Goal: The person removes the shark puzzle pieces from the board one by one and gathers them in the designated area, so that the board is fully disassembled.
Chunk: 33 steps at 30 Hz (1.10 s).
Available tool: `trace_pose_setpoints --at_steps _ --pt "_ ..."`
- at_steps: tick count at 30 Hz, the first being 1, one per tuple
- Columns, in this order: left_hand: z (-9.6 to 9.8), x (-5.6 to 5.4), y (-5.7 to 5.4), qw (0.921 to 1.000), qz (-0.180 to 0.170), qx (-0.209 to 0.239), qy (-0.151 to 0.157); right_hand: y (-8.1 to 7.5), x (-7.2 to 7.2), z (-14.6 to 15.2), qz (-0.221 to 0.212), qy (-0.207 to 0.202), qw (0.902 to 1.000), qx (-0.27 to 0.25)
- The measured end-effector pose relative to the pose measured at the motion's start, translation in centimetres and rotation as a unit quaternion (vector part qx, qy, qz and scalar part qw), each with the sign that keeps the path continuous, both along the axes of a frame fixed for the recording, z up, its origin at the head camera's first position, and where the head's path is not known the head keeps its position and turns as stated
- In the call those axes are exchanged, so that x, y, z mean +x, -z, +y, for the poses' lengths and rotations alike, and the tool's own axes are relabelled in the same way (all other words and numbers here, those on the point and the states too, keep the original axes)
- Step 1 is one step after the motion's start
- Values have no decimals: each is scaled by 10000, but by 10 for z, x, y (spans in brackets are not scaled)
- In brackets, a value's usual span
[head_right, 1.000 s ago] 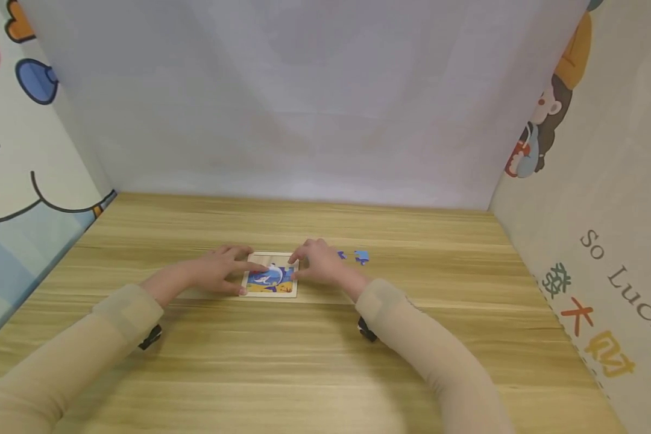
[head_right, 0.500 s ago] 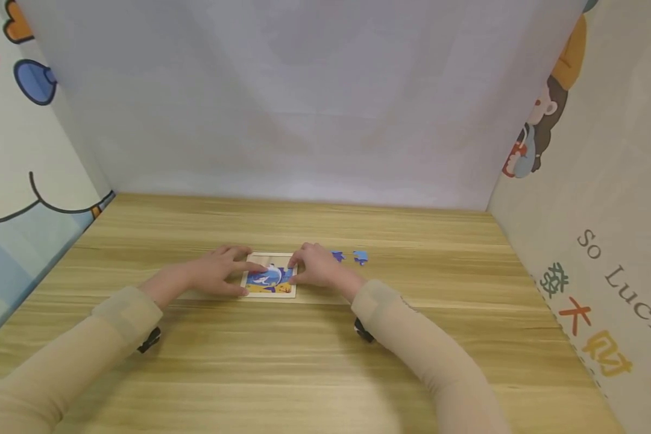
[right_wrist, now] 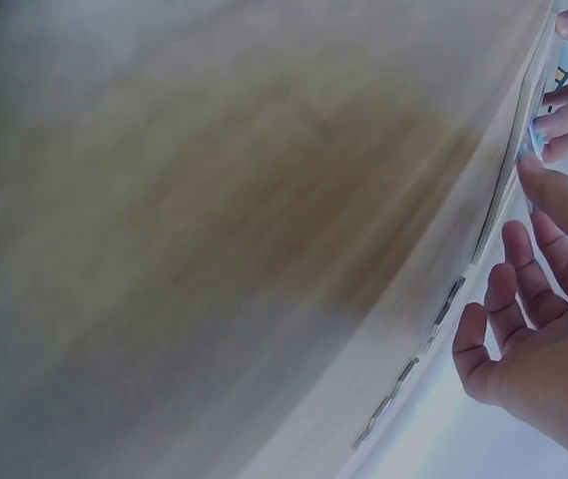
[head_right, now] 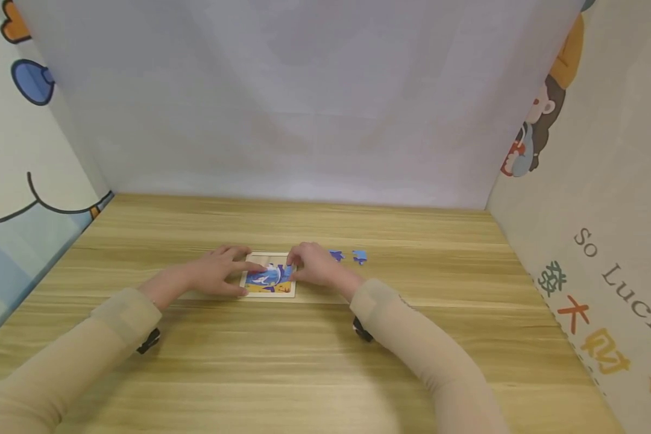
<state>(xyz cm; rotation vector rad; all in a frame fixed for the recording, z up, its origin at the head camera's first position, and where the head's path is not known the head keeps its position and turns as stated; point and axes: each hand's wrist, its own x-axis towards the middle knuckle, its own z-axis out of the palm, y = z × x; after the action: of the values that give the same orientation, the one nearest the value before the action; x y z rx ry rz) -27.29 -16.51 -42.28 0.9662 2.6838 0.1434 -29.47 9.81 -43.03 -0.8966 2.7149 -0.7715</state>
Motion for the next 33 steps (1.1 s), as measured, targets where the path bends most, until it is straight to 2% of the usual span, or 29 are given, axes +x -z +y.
trace_pose_setpoints --at_steps 6,10,20,26,33 --pt "0 0 0 10000 21 -22 -4 -4 0 1 -206 -4 9993 -299" --pt "0 0 -2 10000 23 6 13 -6 0 1 -183 -69 9991 -372" --pt "0 1 -2 10000 -11 -1 70 -15 1 3 -240 309 9982 -447" --pt "0 1 -1 9999 49 -17 88 -27 4 15 -252 69 9989 -389" --pt "-1 2 -2 9998 127 -2 139 -40 4 34 36 -229 9992 -335"
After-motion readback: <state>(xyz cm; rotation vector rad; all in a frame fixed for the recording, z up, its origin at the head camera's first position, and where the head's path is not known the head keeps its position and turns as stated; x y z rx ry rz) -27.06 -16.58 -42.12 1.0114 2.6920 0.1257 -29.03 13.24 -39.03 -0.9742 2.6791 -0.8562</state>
